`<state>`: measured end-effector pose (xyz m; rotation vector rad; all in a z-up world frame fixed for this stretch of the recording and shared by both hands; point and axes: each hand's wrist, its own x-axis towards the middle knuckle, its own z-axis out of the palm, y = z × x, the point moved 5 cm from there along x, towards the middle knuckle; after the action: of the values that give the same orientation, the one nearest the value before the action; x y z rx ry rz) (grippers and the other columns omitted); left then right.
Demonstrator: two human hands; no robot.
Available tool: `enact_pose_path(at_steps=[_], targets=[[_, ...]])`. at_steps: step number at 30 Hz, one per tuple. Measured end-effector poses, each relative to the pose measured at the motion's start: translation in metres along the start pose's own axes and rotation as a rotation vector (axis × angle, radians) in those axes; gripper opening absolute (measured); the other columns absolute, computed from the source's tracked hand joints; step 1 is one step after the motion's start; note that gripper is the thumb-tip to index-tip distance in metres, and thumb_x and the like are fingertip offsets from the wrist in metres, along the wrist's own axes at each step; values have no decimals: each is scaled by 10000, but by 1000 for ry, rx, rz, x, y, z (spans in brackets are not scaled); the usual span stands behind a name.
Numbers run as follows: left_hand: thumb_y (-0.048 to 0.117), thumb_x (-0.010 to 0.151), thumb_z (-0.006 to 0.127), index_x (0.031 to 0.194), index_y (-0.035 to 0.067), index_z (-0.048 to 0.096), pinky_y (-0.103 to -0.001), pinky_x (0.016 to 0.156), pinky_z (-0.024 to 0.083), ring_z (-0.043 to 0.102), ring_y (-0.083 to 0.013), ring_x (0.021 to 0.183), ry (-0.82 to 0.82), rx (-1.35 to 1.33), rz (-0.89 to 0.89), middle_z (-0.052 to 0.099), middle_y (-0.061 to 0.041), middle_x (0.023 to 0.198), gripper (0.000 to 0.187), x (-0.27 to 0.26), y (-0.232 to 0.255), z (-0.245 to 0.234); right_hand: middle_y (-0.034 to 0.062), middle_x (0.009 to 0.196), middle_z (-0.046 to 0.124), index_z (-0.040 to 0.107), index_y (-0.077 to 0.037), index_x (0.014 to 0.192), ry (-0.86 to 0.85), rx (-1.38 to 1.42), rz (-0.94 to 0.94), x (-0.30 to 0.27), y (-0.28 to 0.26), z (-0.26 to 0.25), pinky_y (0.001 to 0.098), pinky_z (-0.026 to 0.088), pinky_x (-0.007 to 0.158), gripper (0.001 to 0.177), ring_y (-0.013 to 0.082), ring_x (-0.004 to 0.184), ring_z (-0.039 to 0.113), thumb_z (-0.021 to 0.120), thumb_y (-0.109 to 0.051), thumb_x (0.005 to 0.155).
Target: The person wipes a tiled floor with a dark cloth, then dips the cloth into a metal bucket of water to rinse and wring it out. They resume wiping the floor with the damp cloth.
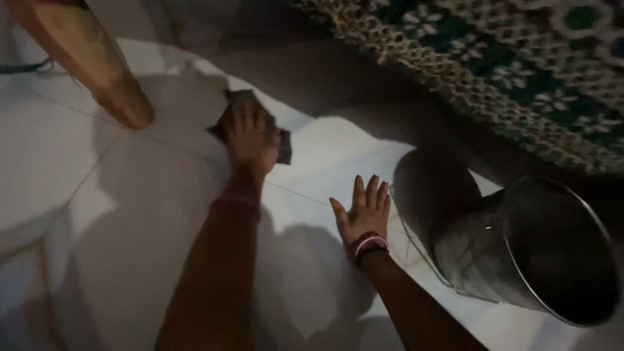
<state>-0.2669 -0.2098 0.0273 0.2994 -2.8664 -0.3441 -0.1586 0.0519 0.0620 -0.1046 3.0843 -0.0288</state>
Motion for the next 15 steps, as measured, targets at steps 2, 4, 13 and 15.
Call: enact_pose_path(at_steps=[2, 4, 13, 15], targets=[[525, 994, 417, 1529, 98, 369, -595, 1177, 121, 170, -427, 1491, 73, 27, 92, 231, -205, 1634, 686, 11, 28, 2, 200, 1687, 30, 173, -116, 1618, 43, 58, 15, 3, 6, 7, 488, 10, 1249, 810, 371, 1559, -57, 336, -605, 993], [511, 936, 472, 1489, 108, 426, -606, 1174, 141, 208, -427, 1485, -12, -40, 176, 276, -200, 1618, 686, 13, 72, 5, 201, 1689, 85, 226, -115, 1612, 98, 86, 2, 7, 9, 16, 487, 32, 1257, 760, 373, 1568, -12, 325, -561, 1005], [428, 802, 650, 1360, 128, 617, -560, 1183, 283, 428, -363, 1399, -94, -301, 508, 499, -142, 1502, 634, -22, 121, -23, 212, 1666, 256, 297, -23, 1586, 268, 359, 0, 5, 27, 23, 461, 114, 1263, 812, 360, 1564, 149, 286, -589, 1004], [353, 961, 597, 1351, 121, 636, -444, 1228, 359, 511, -274, 1368, -270, -102, 393, 590, -90, 1433, 455, -2, 77, -25, 219, 1659, 271, 302, -3, 1578, 253, 311, -5, 7, 22, 16, 469, 121, 1263, 839, 359, 1573, 150, 300, -611, 1000]])
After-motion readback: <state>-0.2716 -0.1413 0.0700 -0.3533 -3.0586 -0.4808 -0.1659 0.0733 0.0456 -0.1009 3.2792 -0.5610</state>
